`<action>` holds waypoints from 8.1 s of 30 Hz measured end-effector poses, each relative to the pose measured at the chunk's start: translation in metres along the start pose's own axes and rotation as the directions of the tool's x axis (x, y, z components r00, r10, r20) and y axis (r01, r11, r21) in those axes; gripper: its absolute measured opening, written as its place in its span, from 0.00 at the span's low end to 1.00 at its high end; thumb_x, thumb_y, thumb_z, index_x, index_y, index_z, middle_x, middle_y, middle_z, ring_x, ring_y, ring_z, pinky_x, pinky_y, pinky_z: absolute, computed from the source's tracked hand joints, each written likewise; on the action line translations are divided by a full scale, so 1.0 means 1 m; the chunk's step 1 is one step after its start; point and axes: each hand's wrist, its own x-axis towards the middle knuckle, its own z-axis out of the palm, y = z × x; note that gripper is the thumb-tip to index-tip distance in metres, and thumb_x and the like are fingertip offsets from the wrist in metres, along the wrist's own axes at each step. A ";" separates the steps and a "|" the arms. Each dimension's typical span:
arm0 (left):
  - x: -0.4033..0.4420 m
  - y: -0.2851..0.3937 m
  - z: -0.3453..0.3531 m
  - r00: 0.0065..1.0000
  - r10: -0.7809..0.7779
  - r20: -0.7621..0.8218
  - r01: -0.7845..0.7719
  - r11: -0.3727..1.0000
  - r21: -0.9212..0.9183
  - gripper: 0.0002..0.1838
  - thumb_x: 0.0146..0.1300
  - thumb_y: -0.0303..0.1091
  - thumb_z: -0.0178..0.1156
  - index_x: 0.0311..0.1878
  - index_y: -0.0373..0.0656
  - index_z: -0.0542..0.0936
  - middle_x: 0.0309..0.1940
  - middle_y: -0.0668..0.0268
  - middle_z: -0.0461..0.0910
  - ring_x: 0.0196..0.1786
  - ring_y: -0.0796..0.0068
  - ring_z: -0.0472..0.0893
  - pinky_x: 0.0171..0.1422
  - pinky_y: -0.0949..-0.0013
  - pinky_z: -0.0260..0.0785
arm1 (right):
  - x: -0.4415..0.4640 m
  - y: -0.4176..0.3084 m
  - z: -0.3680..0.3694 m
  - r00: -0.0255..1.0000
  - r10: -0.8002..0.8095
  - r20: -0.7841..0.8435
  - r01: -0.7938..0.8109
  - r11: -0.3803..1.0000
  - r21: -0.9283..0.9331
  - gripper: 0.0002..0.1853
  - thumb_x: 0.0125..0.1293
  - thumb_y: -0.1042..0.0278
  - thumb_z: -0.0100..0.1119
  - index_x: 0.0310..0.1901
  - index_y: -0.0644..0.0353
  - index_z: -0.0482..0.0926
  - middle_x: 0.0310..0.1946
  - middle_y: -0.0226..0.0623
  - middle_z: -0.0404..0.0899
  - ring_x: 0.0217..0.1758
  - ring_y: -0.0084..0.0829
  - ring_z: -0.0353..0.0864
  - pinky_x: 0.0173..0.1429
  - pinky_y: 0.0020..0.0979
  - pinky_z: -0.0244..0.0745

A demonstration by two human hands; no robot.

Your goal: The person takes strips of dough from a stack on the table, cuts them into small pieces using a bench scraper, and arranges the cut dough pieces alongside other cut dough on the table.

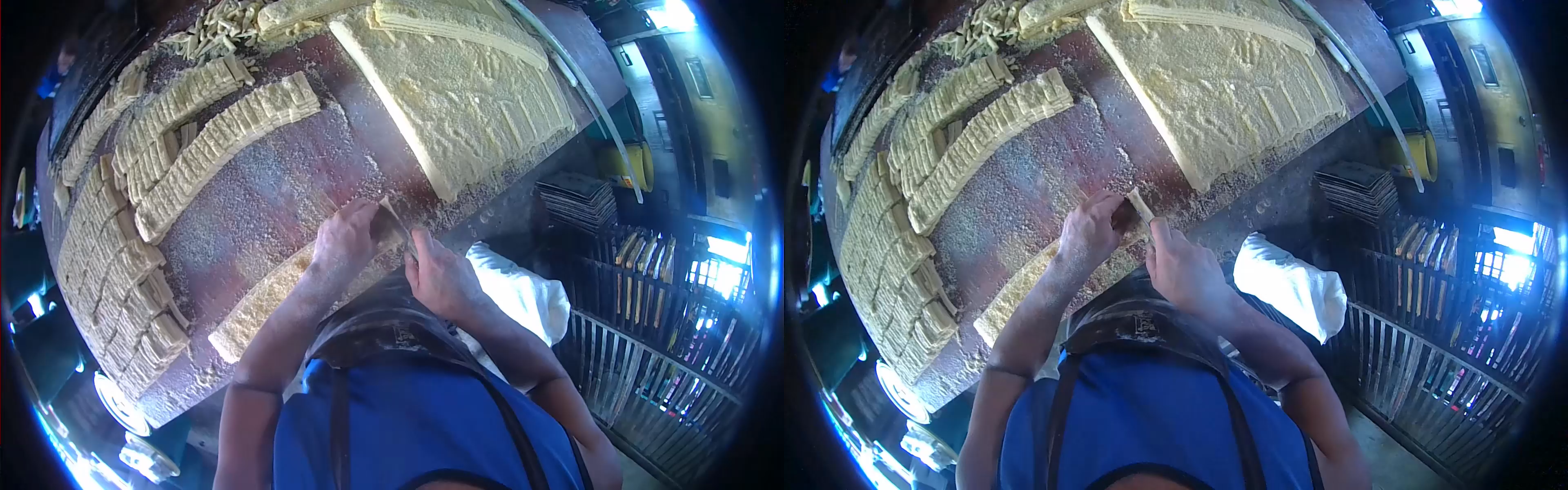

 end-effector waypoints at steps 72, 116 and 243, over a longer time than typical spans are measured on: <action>-0.046 -0.037 -0.027 0.998 -0.018 -0.054 0.010 0.990 -0.141 0.14 0.56 0.22 0.65 0.47 0.34 0.80 0.46 0.54 0.82 0.45 0.48 0.85 0.49 0.56 0.80 | 0.038 -0.041 0.049 0.993 -0.031 0.112 0.028 0.999 0.031 0.15 0.70 0.65 0.53 0.51 0.64 0.64 0.28 0.61 0.80 0.35 0.63 0.83 0.42 0.59 0.77; -0.070 -0.054 -0.038 0.999 -0.049 -0.004 0.048 0.997 -0.059 0.07 0.59 0.26 0.64 0.42 0.39 0.82 0.40 0.56 0.83 0.43 0.51 0.85 0.47 0.55 0.80 | 0.019 -0.066 0.068 0.998 -0.008 0.066 0.009 1.000 -0.008 0.19 0.70 0.67 0.56 0.57 0.65 0.65 0.39 0.62 0.82 0.41 0.63 0.84 0.47 0.57 0.78; -0.150 -0.106 -0.086 0.994 -0.042 -0.101 0.029 0.991 -0.127 0.12 0.54 0.21 0.64 0.43 0.37 0.81 0.42 0.53 0.83 0.42 0.50 0.85 0.47 0.55 0.79 | -0.021 -0.165 0.106 0.965 0.125 0.229 -0.116 0.992 -0.054 0.15 0.71 0.65 0.55 0.50 0.66 0.65 0.31 0.62 0.83 0.38 0.62 0.85 0.47 0.58 0.78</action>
